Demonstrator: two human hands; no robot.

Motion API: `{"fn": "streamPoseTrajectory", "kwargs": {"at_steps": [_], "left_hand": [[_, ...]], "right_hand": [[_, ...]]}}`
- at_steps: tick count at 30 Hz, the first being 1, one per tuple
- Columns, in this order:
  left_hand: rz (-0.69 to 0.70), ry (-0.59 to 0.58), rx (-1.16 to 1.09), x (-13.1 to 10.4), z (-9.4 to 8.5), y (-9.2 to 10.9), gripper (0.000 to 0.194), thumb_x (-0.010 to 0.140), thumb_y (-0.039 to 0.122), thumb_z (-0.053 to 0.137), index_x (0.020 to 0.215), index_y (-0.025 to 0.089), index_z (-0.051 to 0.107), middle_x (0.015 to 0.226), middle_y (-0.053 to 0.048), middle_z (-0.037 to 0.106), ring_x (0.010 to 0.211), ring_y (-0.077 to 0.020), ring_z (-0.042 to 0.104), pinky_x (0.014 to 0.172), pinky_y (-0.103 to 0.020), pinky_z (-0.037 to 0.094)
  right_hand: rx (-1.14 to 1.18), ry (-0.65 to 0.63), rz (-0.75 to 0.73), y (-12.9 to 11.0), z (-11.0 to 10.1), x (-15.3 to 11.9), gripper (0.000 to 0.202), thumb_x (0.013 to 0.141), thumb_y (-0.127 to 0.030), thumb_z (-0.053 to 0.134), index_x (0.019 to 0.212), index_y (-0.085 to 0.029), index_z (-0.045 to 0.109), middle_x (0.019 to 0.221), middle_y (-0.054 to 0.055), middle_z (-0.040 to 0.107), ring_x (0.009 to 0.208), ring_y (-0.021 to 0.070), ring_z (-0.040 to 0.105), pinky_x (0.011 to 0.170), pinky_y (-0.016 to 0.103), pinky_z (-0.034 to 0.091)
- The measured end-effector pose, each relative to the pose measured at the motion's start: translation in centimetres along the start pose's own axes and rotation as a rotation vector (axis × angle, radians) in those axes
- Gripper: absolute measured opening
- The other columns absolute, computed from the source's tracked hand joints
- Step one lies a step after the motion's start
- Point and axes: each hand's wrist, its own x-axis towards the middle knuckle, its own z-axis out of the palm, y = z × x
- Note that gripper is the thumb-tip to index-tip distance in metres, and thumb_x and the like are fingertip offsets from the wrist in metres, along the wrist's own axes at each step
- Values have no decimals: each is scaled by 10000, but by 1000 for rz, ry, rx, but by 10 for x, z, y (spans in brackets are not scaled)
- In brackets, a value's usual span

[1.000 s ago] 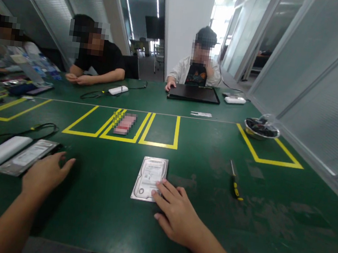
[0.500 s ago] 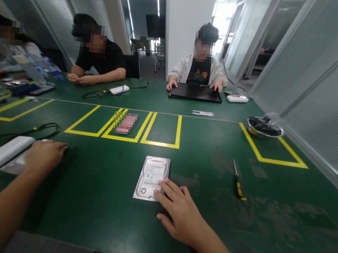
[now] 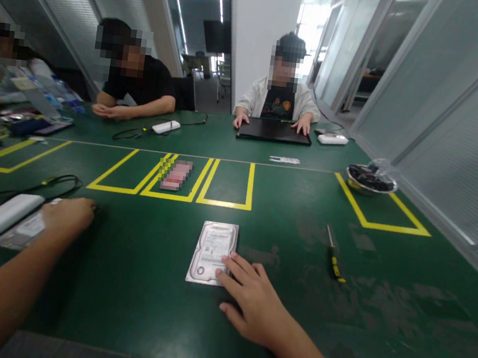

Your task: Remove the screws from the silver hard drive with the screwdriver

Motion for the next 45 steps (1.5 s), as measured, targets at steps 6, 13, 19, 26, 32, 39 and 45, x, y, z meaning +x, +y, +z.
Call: {"fn": "streamPoseTrajectory", "kwargs": {"at_steps": [6,13,19,26,32,39,45], "left_hand": [[27,2,50,-4,-2,3,476,939,252,276,1072,40,681,1027,-218,683,966,-354,631,784,-404,381],[82,127,-16,-11,-27,27,396,936,324,336,1039,98,645,1064,-200,666,1009,-359,578,822,-439,399],[409,240,-839,-59,-57,116,282,932,411,454,911,175,607,792,-47,612,718,-193,545,658,-277,374],[236,-249,-2228,-136,-48,225,272,840,402,649,781,169,523,681,27,481,565,-77,438,537,-188,356],[103,21,-2118,-121,-11,256,249,853,392,641,799,166,553,635,46,483,532,-64,423,501,-170,342],[226,34,-1896,-120,6,252,199,862,370,594,861,172,580,648,38,535,531,-89,474,500,-197,371],[320,86,-1829,-119,14,255,168,855,335,603,908,176,603,737,6,601,625,-111,544,576,-211,427]], "right_hand": [[3,2,5,-1,-1,0,590,910,-318,522,1481,-274,381,1589,102,312,1471,289,252,1068,502,327],[-7,-10,10,1,1,0,603,905,-319,524,1486,-290,366,1597,80,300,1475,282,246,1068,514,327],[-13,-9,14,1,0,1,590,914,-326,507,1484,-305,357,1600,56,294,1479,266,236,1060,510,337],[1,4,9,2,0,1,556,919,-333,509,1463,-291,395,1591,68,314,1469,269,261,1054,500,344],[46,19,23,3,0,3,541,908,-356,537,1437,-296,441,1567,80,362,1447,285,305,1057,506,348],[133,82,51,4,0,6,478,908,-386,567,1371,-285,513,1509,95,448,1400,283,374,1068,521,345],[106,108,98,-10,-21,24,358,910,-405,588,1224,-238,624,1306,91,623,1216,266,528,1020,478,382]]}}
